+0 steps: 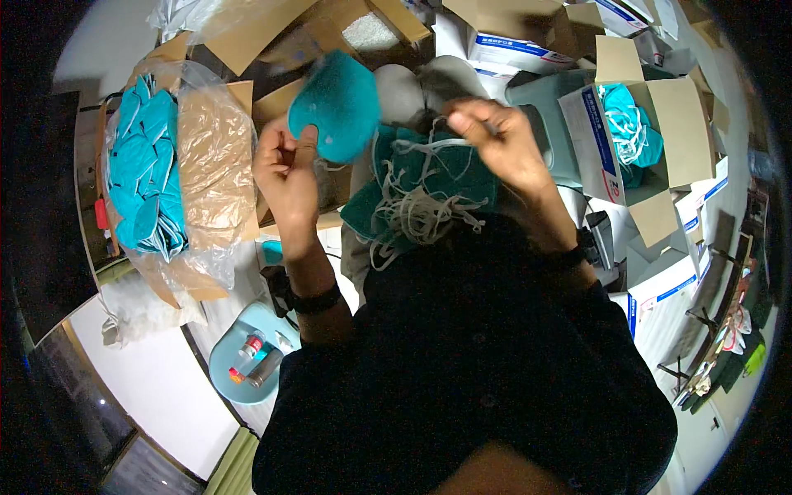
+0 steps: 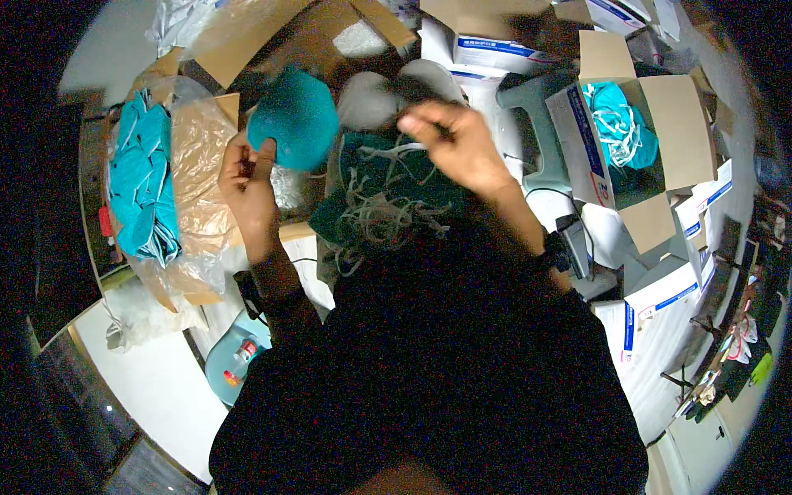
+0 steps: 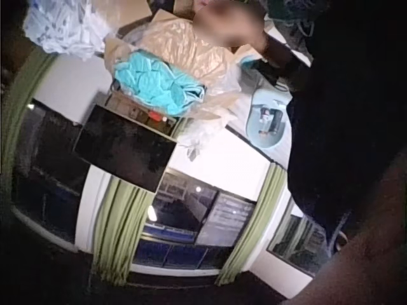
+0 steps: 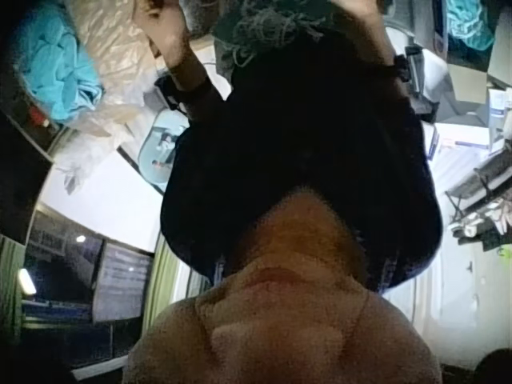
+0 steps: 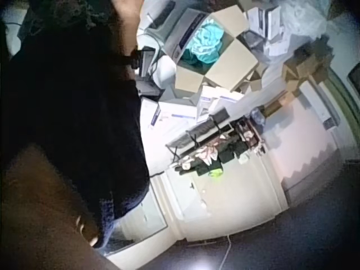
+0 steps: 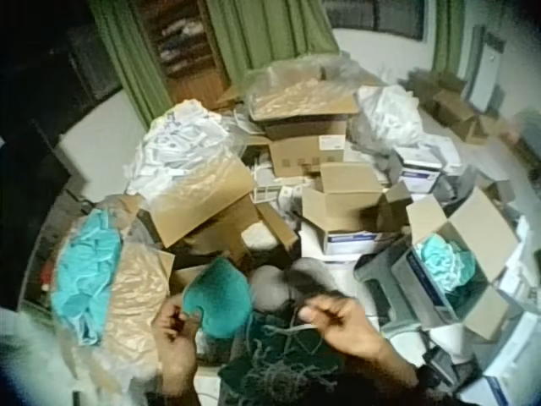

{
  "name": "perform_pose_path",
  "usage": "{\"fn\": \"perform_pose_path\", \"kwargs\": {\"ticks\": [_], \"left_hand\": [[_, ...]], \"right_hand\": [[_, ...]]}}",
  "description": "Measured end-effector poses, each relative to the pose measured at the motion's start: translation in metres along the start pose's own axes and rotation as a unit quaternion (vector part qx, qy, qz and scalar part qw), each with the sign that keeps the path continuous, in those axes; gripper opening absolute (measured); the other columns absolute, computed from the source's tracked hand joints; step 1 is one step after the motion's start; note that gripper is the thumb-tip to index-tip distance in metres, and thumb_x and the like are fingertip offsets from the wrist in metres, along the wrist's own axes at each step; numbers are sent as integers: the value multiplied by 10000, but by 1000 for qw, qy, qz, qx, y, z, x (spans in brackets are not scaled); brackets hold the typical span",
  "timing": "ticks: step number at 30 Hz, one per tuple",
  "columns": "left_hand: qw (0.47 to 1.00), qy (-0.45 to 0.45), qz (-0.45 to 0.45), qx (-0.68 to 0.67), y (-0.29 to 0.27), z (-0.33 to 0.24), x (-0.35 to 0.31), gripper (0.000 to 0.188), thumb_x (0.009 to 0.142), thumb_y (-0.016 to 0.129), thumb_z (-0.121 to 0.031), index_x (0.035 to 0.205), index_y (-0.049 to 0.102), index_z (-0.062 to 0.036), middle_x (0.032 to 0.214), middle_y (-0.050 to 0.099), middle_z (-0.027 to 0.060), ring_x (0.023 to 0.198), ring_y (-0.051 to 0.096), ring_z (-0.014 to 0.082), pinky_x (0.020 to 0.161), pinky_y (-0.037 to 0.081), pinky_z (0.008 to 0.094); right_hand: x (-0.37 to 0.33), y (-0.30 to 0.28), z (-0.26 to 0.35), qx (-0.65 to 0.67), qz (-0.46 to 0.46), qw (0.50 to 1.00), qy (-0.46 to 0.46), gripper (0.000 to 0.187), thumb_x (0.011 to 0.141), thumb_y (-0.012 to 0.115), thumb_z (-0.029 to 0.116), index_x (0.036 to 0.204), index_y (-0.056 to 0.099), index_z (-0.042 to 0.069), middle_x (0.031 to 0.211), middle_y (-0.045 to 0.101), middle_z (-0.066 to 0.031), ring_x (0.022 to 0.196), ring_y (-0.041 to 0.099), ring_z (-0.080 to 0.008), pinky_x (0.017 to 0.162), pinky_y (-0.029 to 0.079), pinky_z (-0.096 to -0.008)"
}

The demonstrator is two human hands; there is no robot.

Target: Sorting, untangling, and preparing protective masks for packaging or use.

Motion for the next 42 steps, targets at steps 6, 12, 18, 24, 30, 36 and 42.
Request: {"fn": "perform_pose_path", "kwargs": {"ticks": [6,12,18,24,30,36,42], "left_hand": [[993,-93,29,-72,5,18,-9,123,822,522,6,856,641,10,792,611,32,739,537,93,688,425,208],[973,-173,108,-111,23,28,-13,191,879,502,-76,820,655,22,719,617,49,602,504,95,589,390,209],[983,-131,124,-38,39,29,-25,120,834,672,-90,928,691,-18,688,615,-10,622,524,44,542,387,199],[971,-150,187,7,60,23,-33,173,814,702,-167,883,698,-9,750,666,37,668,579,76,625,439,214],[940,-105,321,49,88,10,-44,212,836,667,-197,827,668,14,718,661,57,663,572,85,616,440,244],[979,-108,170,32,83,17,-41,154,822,683,-120,771,632,16,665,632,29,615,538,52,554,410,222],[985,-80,152,-21,93,23,-45,160,811,689,-109,752,600,10,652,607,17,615,527,46,534,401,214]], "right_hand": [[-27,-50,-36,-369,56,901,219,340,810,661,399,871,683,65,829,665,-173,772,648,-327,691,497,-395],[-55,-21,-46,-325,70,927,173,327,707,774,329,793,672,31,712,652,-145,647,638,-261,592,487,-358],[-43,-37,-25,39,-115,988,97,145,821,687,111,881,600,12,740,627,-57,670,572,-130,625,451,-264],[-39,-50,-15,124,-179,975,47,65,867,632,53,863,603,-4,723,600,12,641,489,-41,602,390,-191],[-31,-31,-22,166,-108,979,44,78,878,628,76,887,606,2,734,594,27,658,484,-32,597,381,-187],[-36,-35,37,-133,-235,957,-110,209,781,718,84,943,606,16,741,617,-78,654,574,-150,631,474,-272],[-32,29,-2,13,-53,998,-11,235,706,786,106,837,604,37,774,629,-110,676,620,-240,639,492,-314]]}}
Point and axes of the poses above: each hand's wrist, its own x-axis towards the middle knuckle, its own y-axis out of the palm, z = x × y, the point moved 7 cm from there along x, towards the middle knuckle
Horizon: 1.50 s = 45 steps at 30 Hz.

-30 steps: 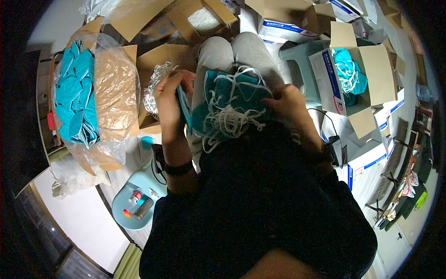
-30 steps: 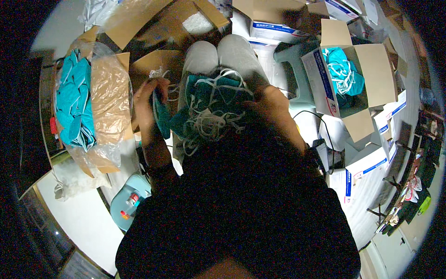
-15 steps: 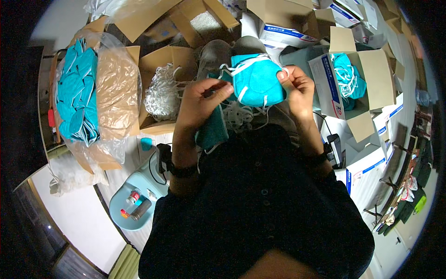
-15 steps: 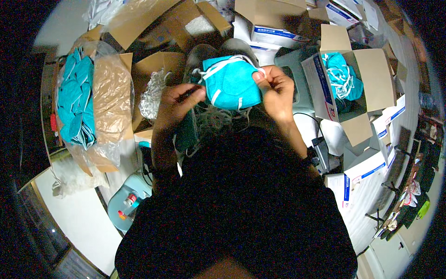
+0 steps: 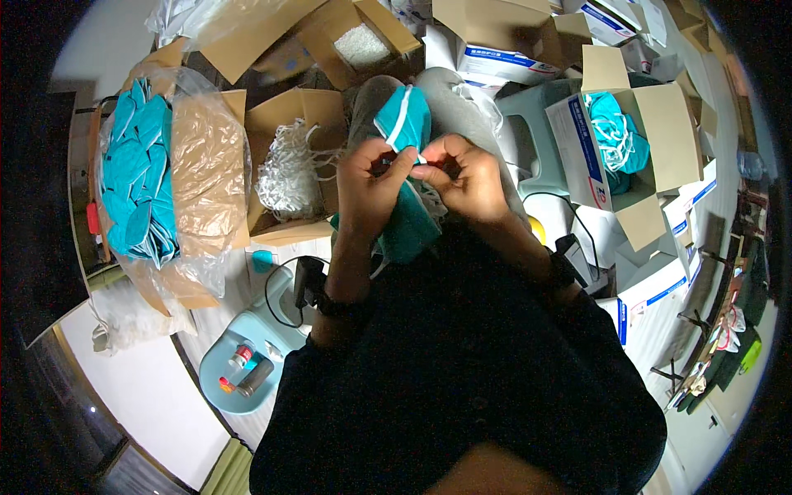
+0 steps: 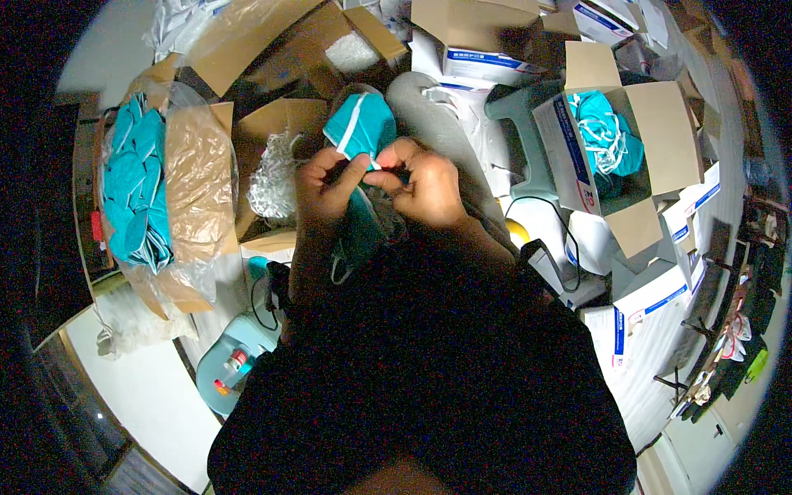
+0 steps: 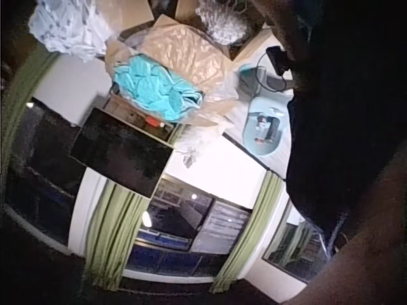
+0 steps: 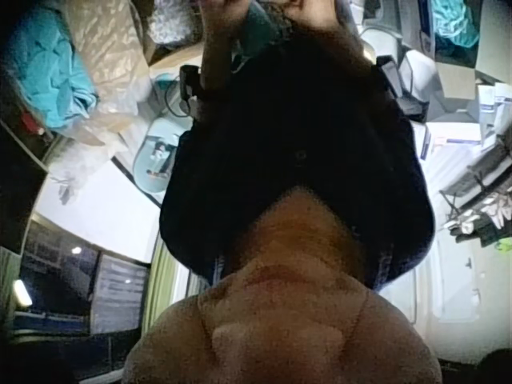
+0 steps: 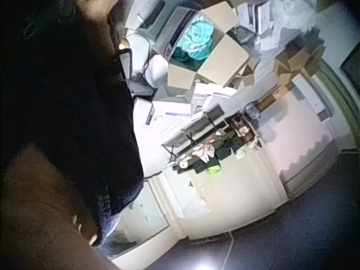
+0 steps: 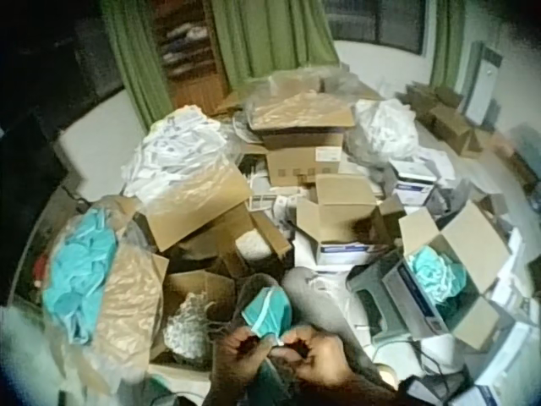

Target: Sorting, untangling, and preparing protective masks for packaging or use.

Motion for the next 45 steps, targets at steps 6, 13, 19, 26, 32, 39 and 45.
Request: {"fn": "perform_pose_path", "kwargs": {"ticks": [6,13,19,26,32,39,45], "left_hand": [[998,29,19,47,3,6,-6,102,832,639,-94,873,584,-20,716,591,26,637,521,77,582,414,242],[991,73,5,113,-14,-22,-26,82,856,588,-71,920,566,-24,728,578,55,646,513,104,599,424,271],[999,-9,-2,-53,-24,-5,-19,122,898,528,-57,1001,569,-7,867,583,17,772,499,72,703,406,239],[997,11,-59,-39,-16,13,-15,145,861,577,-30,1003,550,-16,846,599,24,779,523,83,731,420,243],[996,-2,-58,-74,-16,10,-21,154,822,635,-31,960,566,-30,872,623,25,793,557,111,748,434,257],[949,-204,-46,-238,-11,11,-37,249,834,620,-39,1078,587,-5,1004,632,85,887,586,167,813,447,296],[875,-234,59,-419,-33,29,-46,311,871,580,-74,1162,528,23,948,613,100,792,584,163,710,474,303]], "right_hand": [[6,0,5,-1,53,997,-56,185,725,722,58,864,601,61,784,615,-120,727,627,-292,628,492,-353],[31,-71,-7,-300,-125,945,-36,114,760,624,-51,810,557,27,717,593,-92,678,608,-221,641,468,-279],[19,-30,13,114,12,989,93,96,890,614,87,912,543,27,740,565,3,644,529,-76,597,424,-206],[3,11,-14,136,56,987,68,171,829,673,14,949,552,20,793,584,21,696,502,-33,606,403,-186],[10,-9,6,-28,50,996,-72,88,789,686,46,794,600,29,722,593,-95,654,592,-166,584,454,-307],[19,-23,-1,-79,-63,989,-110,75,811,656,59,780,593,33,693,589,-115,652,578,-229,600,458,-307],[35,-67,-26,21,-54,995,87,124,786,676,11,878,593,16,810,612,-71,739,581,-113,658,490,-283]]}}
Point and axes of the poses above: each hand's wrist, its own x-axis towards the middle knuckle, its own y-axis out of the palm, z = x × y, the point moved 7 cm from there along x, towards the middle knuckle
